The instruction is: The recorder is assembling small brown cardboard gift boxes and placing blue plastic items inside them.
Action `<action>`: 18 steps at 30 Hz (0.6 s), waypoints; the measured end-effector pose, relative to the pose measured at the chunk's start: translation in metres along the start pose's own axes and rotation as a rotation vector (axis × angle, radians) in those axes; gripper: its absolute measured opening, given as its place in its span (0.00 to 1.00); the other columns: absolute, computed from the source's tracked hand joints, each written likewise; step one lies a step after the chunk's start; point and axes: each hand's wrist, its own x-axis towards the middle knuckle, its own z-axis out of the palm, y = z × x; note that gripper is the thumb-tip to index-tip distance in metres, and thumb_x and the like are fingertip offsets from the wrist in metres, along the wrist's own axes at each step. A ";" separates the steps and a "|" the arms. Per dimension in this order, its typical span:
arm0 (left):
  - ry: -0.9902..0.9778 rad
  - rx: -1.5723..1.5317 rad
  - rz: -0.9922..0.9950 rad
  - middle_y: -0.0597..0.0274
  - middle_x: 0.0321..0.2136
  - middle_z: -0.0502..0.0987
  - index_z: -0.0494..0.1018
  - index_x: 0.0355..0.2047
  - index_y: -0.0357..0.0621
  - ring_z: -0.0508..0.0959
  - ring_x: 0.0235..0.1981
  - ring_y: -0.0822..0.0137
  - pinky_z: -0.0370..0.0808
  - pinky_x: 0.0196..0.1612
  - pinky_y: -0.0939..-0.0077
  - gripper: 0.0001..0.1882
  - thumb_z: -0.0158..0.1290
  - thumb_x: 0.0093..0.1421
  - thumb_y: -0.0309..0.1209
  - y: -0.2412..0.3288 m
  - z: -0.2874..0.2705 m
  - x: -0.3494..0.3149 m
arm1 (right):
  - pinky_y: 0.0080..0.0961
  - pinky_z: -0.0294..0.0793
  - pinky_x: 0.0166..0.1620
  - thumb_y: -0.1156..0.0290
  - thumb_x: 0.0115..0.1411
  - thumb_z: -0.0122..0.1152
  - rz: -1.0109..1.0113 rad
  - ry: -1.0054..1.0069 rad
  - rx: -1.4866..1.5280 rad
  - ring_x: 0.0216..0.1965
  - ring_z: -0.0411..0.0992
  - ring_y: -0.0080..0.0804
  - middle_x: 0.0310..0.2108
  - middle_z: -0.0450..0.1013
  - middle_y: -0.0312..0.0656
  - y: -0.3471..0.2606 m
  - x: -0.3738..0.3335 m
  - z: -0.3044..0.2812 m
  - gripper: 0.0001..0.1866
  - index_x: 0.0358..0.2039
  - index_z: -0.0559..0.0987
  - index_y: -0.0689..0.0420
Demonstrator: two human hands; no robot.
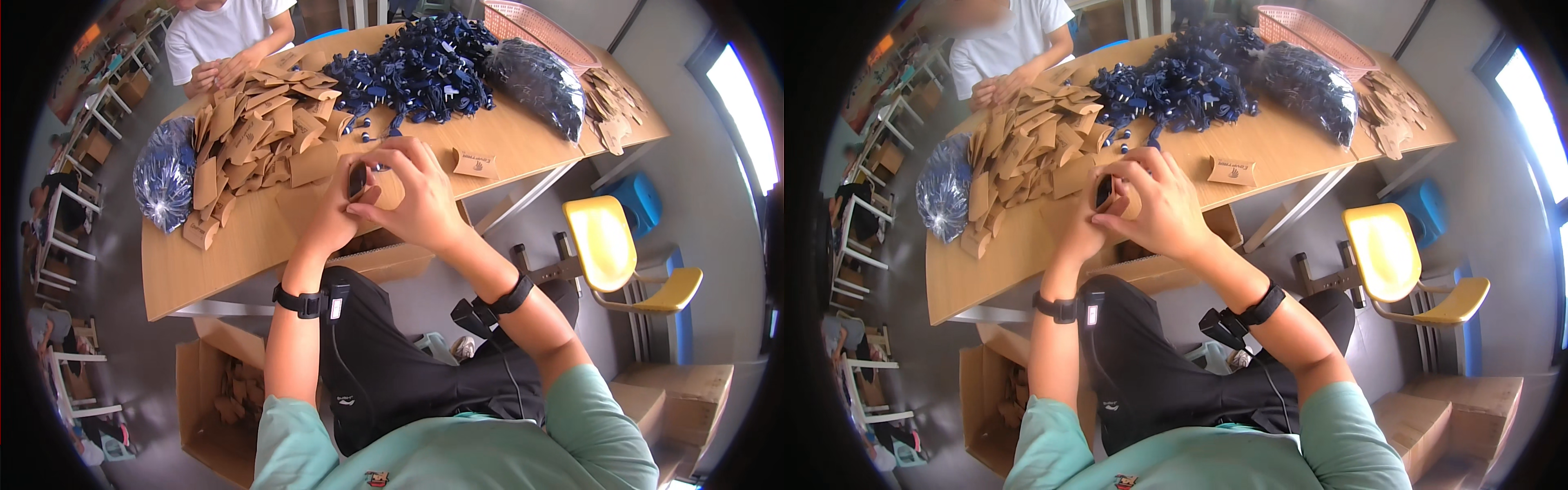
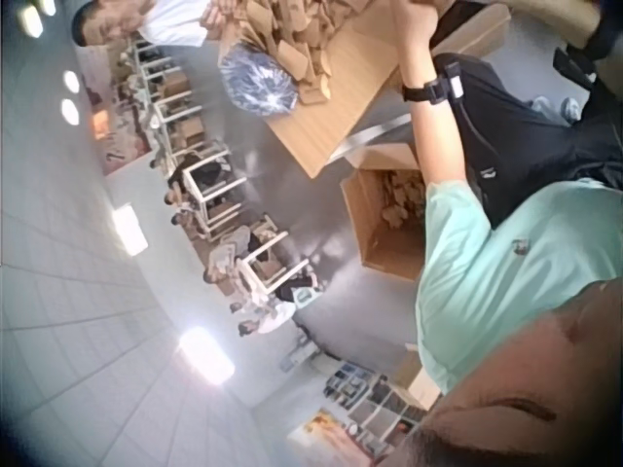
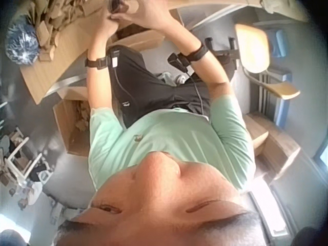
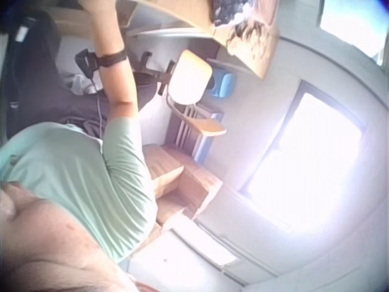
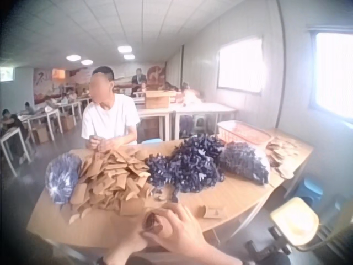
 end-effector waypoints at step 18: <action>0.060 -0.102 0.043 0.67 0.32 0.66 0.56 0.56 0.40 0.67 0.30 0.80 0.67 0.34 0.84 0.23 0.54 0.65 0.25 -0.019 0.001 0.001 | 0.26 0.77 0.34 0.73 0.51 0.71 0.164 -0.150 0.301 0.30 0.78 0.31 0.32 0.75 0.38 0.031 0.004 -0.001 0.09 0.34 0.82 0.55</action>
